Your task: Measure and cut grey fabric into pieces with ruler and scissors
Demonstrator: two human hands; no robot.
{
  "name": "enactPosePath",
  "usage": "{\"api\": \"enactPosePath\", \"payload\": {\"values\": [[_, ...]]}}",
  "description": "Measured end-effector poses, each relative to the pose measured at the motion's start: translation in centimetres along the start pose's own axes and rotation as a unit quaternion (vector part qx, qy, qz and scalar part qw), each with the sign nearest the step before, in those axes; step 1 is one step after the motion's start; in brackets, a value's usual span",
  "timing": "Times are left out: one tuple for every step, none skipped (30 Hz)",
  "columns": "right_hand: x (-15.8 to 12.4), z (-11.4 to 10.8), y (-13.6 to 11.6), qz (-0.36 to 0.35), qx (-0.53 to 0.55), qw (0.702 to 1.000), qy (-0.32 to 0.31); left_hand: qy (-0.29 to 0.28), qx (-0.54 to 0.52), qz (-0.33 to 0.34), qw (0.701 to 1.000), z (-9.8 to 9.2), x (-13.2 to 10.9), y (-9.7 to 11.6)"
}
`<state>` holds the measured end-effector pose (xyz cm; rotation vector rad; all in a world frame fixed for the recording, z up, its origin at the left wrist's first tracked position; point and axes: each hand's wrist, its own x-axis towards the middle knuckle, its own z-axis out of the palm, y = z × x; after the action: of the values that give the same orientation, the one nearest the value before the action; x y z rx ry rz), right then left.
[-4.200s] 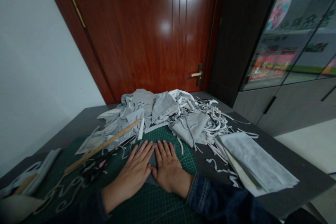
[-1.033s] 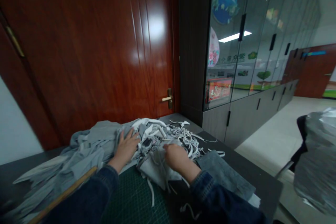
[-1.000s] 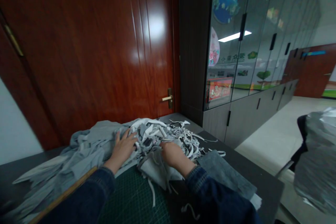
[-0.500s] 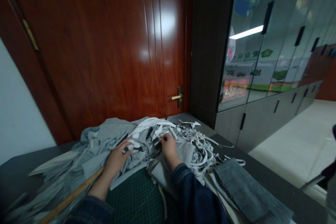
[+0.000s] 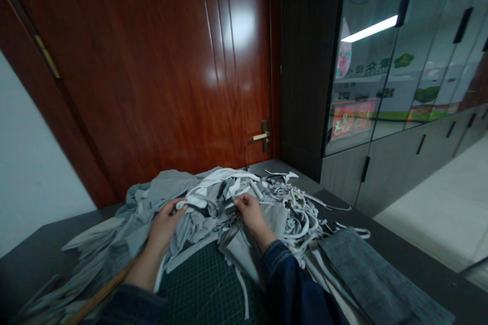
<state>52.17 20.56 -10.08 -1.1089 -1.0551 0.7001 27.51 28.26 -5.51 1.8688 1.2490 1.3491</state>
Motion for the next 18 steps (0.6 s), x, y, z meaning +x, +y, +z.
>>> {"api": "enactPosePath", "payload": {"values": [[-0.1, 0.3, -0.1, -0.004, 0.007, 1.000, -0.013, -0.006, 0.013, 0.012, 1.000, 0.0, -0.1, 0.7], [-0.3, 0.5, -0.1, -0.008, 0.010, 1.000, -0.024, -0.009, 0.031, 0.029, 0.999, 0.1, -0.3, 1.5], [-0.4, 0.8, -0.1, -0.012, 0.011, 0.999, -0.034, -0.009, 0.060, 0.053, 0.997, 0.3, -0.6, 2.2], [-0.4, 1.0, 0.0, -0.017, 0.008, 0.999, -0.042, -0.009, 0.098, 0.080, 0.992, 0.6, -0.9, 2.9], [-0.4, 1.2, 0.1, -0.021, 0.003, 0.999, -0.048, -0.013, 0.150, 0.113, 0.982, 0.8, -1.3, 3.5], [-0.4, 1.4, 0.2, -0.026, -0.005, 0.998, -0.052, -0.022, 0.207, 0.140, 0.968, 1.1, -1.7, 3.8], [-0.4, 1.5, 0.4, -0.030, -0.014, 0.998, -0.054, -0.032, 0.264, 0.156, 0.951, 1.3, -2.1, 3.9], [-0.3, 1.5, 0.6, -0.034, -0.026, 0.998, -0.052, -0.038, 0.308, 0.154, 0.938, 1.3, -2.4, 3.7], [-0.2, 1.5, 0.9, -0.036, -0.040, 0.997, -0.048, -0.040, 0.324, 0.133, 0.936, 1.2, -2.5, 3.2], [-0.1, 1.5, 1.1, -0.037, -0.056, 0.997, -0.040, -0.039, 0.320, 0.103, 0.941, 1.0, -2.5, 2.6], [-0.1, 1.5, 1.3, -0.038, -0.074, 0.996, -0.032, -0.034, 0.300, 0.073, 0.950, 0.7, -2.3, 1.9], [-0.1, 1.4, 1.5, -0.039, -0.092, 0.995, -0.023, -0.029, 0.272, 0.047, 0.961, 0.3, -1.9, 1.1], [-0.2, 1.4, 1.6, -0.041, -0.109, 0.993, -0.016, -0.027, 0.243, 0.027, 0.969, -0.2, -1.5, 0.4], [-0.3, 1.4, 1.6, -0.045, -0.125, 0.991, -0.011, -0.026, 0.219, 0.013, 0.975, -0.6, -1.0, -0.2], [-0.5, 1.5, 1.5, -0.053, -0.139, 0.989, -0.008, -0.025, 0.202, 0.004, 0.979, -0.9, -0.6, -0.6], [-0.8, 1.8, 1.3, -0.062, -0.149, 0.987, -0.007, -0.022, 0.189, -0.004, 0.982, -1.1, -0.2, -0.9], [-1.1, 2.1, 1.0, -0.073, -0.157, 0.985, -0.008, -0.020, 0.170, -0.011, 0.985, -1.2, 0.1, -1.0], [-1.3, 2.6, 0.7, -0.084, -0.160, 0.983, -0.013, -0.020, 0.148, -0.015, 0.989, -1.1, 0.2, -1.0]]}}
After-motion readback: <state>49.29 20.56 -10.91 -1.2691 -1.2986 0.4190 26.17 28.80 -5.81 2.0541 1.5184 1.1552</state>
